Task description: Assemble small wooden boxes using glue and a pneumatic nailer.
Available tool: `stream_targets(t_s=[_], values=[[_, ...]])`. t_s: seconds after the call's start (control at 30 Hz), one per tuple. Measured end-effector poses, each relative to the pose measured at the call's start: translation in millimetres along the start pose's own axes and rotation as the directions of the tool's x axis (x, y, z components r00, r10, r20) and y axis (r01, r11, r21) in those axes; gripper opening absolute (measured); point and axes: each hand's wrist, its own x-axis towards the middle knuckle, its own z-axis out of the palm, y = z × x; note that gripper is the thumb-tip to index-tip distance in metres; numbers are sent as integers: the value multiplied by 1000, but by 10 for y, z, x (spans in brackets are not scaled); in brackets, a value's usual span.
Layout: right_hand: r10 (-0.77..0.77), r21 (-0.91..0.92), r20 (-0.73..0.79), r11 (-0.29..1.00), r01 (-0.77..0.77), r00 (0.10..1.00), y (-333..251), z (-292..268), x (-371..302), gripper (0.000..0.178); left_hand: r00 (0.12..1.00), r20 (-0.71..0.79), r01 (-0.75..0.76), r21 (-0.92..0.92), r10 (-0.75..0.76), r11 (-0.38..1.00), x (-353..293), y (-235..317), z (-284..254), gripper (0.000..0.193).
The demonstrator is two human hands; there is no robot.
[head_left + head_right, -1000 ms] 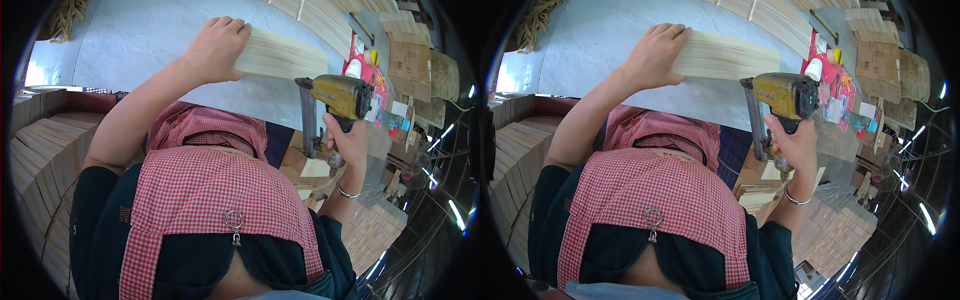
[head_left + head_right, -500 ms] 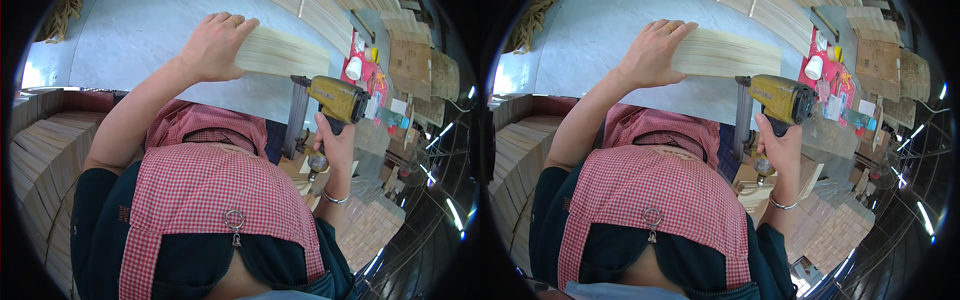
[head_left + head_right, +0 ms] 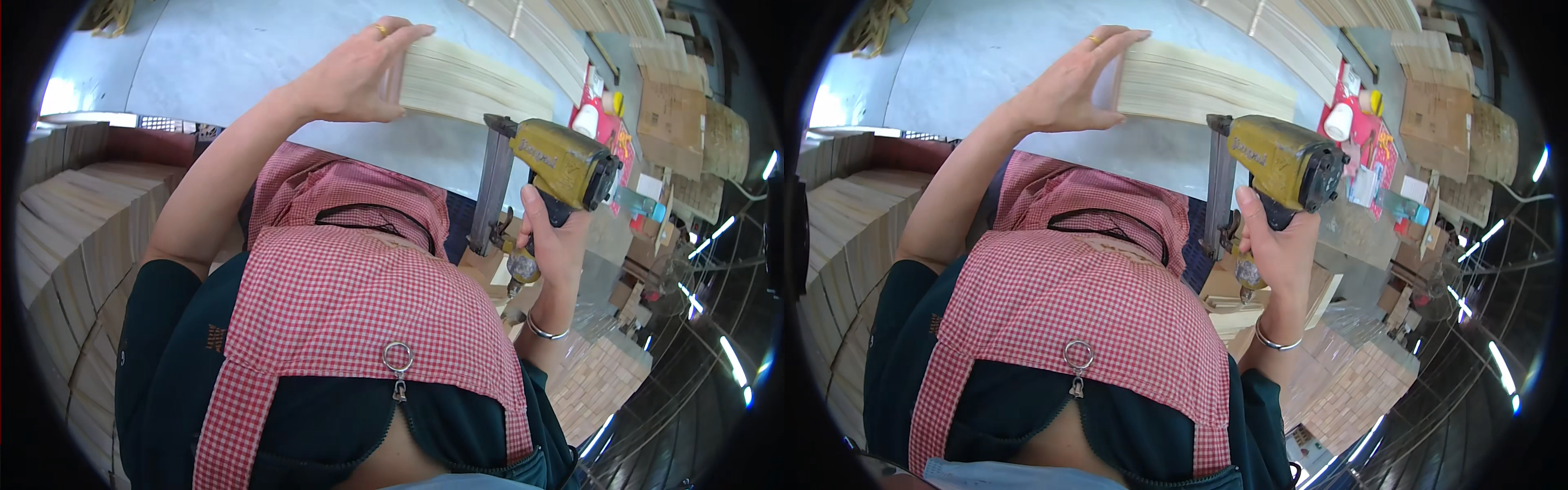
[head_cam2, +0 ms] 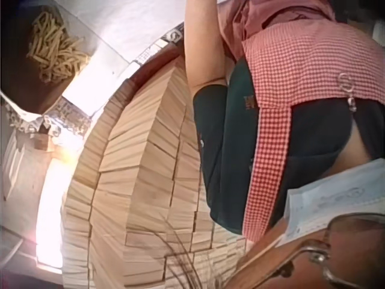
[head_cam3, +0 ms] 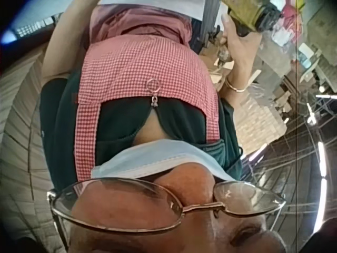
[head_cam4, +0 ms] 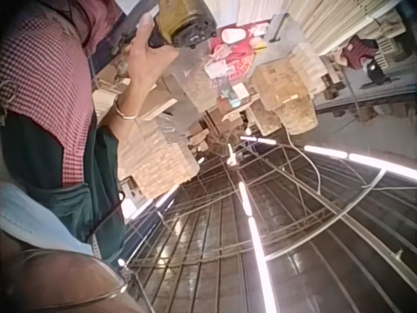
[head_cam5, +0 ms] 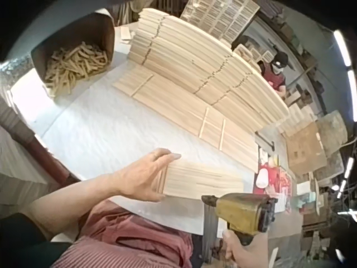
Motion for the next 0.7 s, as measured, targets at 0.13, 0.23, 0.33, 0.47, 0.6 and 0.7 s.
stream_targets(t_s=[0.13, 0.23, 0.33, 0.47, 0.6, 0.7], values=[[-10, -21, 75, 1000, 12, 997, -157, 93, 1, 23, 1000, 17, 25, -110, -23, 994, 36, 14, 8, 98], [-14, -34, 121, 999, 18, 993, -232, 140, 19, 23, 1000, 13, 17, -153, -15, 988, 114, 45, 26, 98], [-48, -40, 186, 998, 56, 981, -244, 186, 64, 23, 999, 33, 7, -159, -2, 987, 147, 46, 32, 102], [-36, -56, 214, 997, 49, 976, -271, 216, 76, 23, 1000, 22, 7, -175, -3, 985, 151, 49, 61, 104], [-1, -75, 214, 997, 18, 977, -303, 257, 74, 22, 1000, 12, 13, -188, -11, 982, 144, 38, 76, 105], [32, -96, 203, 995, -13, 979, -327, 278, 63, 22, 999, 26, 29, -191, -24, 981, 144, 37, 68, 107]])
